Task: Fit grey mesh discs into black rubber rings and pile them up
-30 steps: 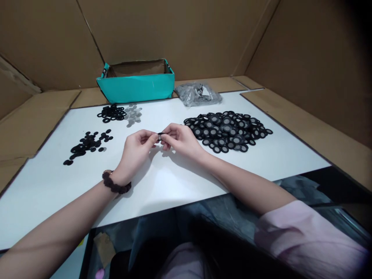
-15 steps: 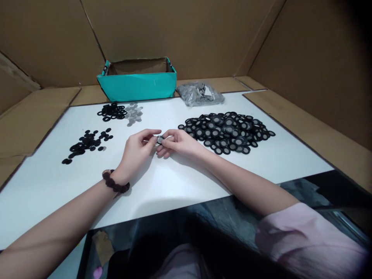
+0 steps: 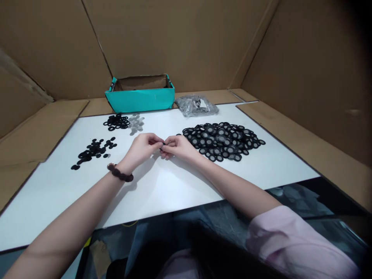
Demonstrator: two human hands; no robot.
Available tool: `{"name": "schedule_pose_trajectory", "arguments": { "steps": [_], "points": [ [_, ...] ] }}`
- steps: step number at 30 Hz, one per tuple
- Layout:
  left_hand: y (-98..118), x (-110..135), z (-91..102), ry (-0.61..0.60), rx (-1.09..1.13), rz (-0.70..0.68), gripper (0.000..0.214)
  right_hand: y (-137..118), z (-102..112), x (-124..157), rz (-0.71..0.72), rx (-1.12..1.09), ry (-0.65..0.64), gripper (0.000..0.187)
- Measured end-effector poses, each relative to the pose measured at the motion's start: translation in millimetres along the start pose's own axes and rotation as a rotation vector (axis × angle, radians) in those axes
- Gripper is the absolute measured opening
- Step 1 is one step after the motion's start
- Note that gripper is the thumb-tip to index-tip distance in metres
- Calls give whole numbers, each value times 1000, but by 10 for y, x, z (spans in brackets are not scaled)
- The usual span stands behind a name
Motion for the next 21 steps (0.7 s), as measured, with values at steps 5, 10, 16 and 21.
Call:
{"name": "schedule_pose_trajectory", "arguments": {
  "steps": [5,10,16,21],
  "points": [
    [-57,22,-48,30,-50,37,21,-35,58,22,55,79,57,10],
    [-79,89,-55,96,-15,33,23,-109,98,68,125,171,110,7],
    [-141,133,-93,178,172,75,21,-42,36,84,-4,2,54,13],
    [-90,143,-116,132,171,44,28,-33,4,104,-132,-123,34,14]
  ]
}}
Point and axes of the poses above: each hand's wrist, its own x-axis away from the middle knuckle, its own z-axis out of the back of the hand, y = z × x, the point moved 6 cm from there along -x, towards the middle knuckle, and after that the axes turned 4 degrees about y, right-handed, at the moved point
